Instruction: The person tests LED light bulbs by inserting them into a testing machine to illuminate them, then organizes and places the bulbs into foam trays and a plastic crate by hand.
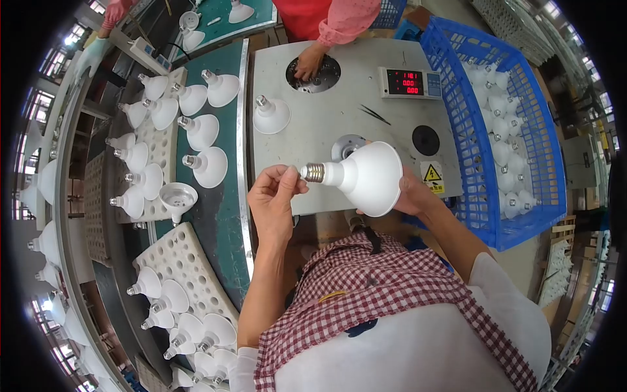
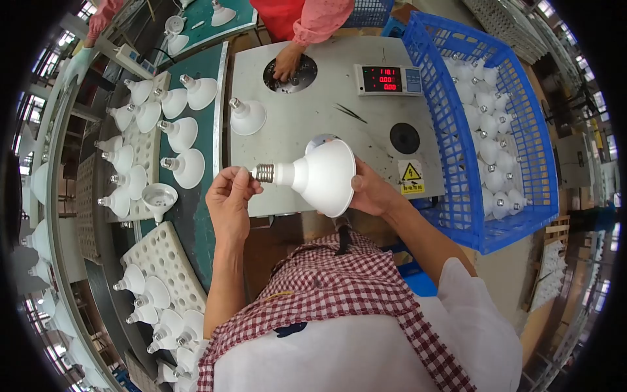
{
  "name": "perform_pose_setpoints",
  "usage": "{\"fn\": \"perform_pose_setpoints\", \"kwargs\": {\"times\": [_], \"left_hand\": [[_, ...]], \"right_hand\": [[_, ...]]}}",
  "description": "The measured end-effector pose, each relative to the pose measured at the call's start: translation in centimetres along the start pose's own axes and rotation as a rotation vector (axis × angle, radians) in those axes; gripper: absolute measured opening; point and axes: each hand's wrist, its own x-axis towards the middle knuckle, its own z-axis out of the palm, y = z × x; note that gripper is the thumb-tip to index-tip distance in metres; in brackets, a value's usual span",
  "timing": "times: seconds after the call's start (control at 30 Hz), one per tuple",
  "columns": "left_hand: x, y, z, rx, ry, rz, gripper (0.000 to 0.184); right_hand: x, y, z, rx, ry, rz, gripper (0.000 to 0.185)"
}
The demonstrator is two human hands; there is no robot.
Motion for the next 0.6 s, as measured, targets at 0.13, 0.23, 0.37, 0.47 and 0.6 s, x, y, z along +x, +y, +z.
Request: {"fn": "perform_pose_setpoints", "kwargs": {"times": [0.13, 0.23, 0.37, 0.47, 0.6], "left_hand": [[-0.3, -0.1, -0.7, -0.015, -0.072, -0.03, 0.01], [-0.2, 0.4, -1.6, -0.06, -0.193, -0.092, 0.01], [-0.1, 1.2, -2.2, -0.087, -0.328, -0.241, 0.012], [0.2, 0.5, -2.1, -0.109, -0.357, -0.294, 0.013], [0.2, -0.8, -1.1, -0.166, -0.319, -0.317, 0.016]], "right_hand": [[0.1, -0.1, 0.2, 0.016, 0.008, 0.028, 0.103], [-0.2, -0.4, 0.2, -0.026, -0.009, 0.033, 0.104], [-0.5, -0.3, -0.2, -0.085, -0.027, 0.063, 0.105], [-0.9, 0.0, -0.9, -0.067, -0.014, 0.051, 0.105], [-1.1, 0.4, -1.2, 0.04, 0.009, 0.044, 0.102]]}}
